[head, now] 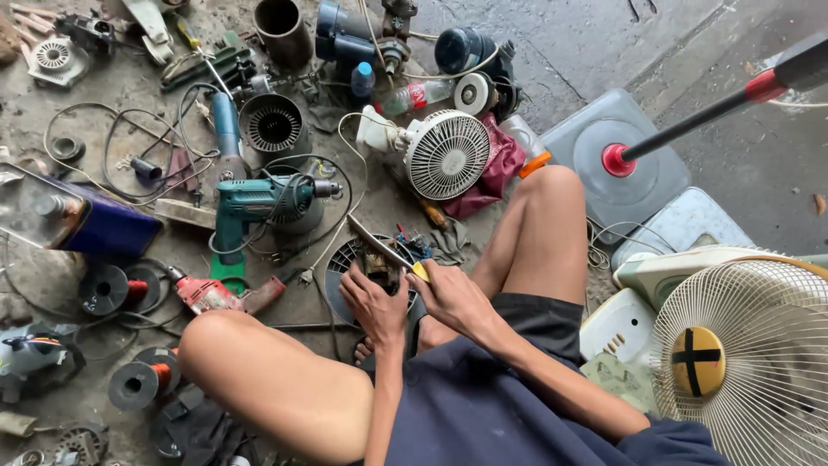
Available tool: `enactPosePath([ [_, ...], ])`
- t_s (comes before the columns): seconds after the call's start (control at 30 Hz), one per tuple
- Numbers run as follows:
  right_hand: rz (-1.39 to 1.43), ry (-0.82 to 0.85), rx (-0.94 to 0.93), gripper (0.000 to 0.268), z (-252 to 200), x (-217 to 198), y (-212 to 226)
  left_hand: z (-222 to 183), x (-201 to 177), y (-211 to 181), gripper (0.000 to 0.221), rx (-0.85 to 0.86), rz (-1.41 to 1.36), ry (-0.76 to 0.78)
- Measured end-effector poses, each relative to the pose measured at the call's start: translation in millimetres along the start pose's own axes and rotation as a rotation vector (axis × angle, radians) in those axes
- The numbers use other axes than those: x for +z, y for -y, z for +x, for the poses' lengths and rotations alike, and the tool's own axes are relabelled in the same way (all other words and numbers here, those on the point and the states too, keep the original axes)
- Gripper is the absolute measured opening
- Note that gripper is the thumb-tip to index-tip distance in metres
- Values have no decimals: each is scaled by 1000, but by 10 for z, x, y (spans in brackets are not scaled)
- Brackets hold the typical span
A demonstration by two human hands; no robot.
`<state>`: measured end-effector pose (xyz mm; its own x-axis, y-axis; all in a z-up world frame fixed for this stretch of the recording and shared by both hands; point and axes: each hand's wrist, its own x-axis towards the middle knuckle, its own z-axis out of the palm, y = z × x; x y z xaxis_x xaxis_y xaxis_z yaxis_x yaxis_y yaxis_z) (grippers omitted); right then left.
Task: Repairing a motor component using a screwdriver in a workshop
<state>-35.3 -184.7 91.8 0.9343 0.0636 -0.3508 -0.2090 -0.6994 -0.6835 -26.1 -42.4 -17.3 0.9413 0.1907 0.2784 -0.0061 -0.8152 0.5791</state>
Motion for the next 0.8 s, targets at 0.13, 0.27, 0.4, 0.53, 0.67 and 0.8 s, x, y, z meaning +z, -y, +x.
enactPosePath([
  [0.13,-2,10,-4,31,14,13,-13,-5,92,99,86,40,-27,-80],
  [0.27,30,-11,-5,30,-1,-97,-1,50,-56,210,78,97,-115,-88],
  [0.4,63,-69,-30,30,-35,-168,-10,62,-279,269,74,145,-70,-64],
  [0.53,96,-95,-30,27,-36,-203,15,-19,-300,337,74,134,-22,-12],
  [0.67,100,-103,-43,26,-84,-166,28,-38,-338,197,75,97,53,8],
  [0.8,8,-159,-126,26,-181,-282,67,-36,-253,17,76,38,62,24],
])
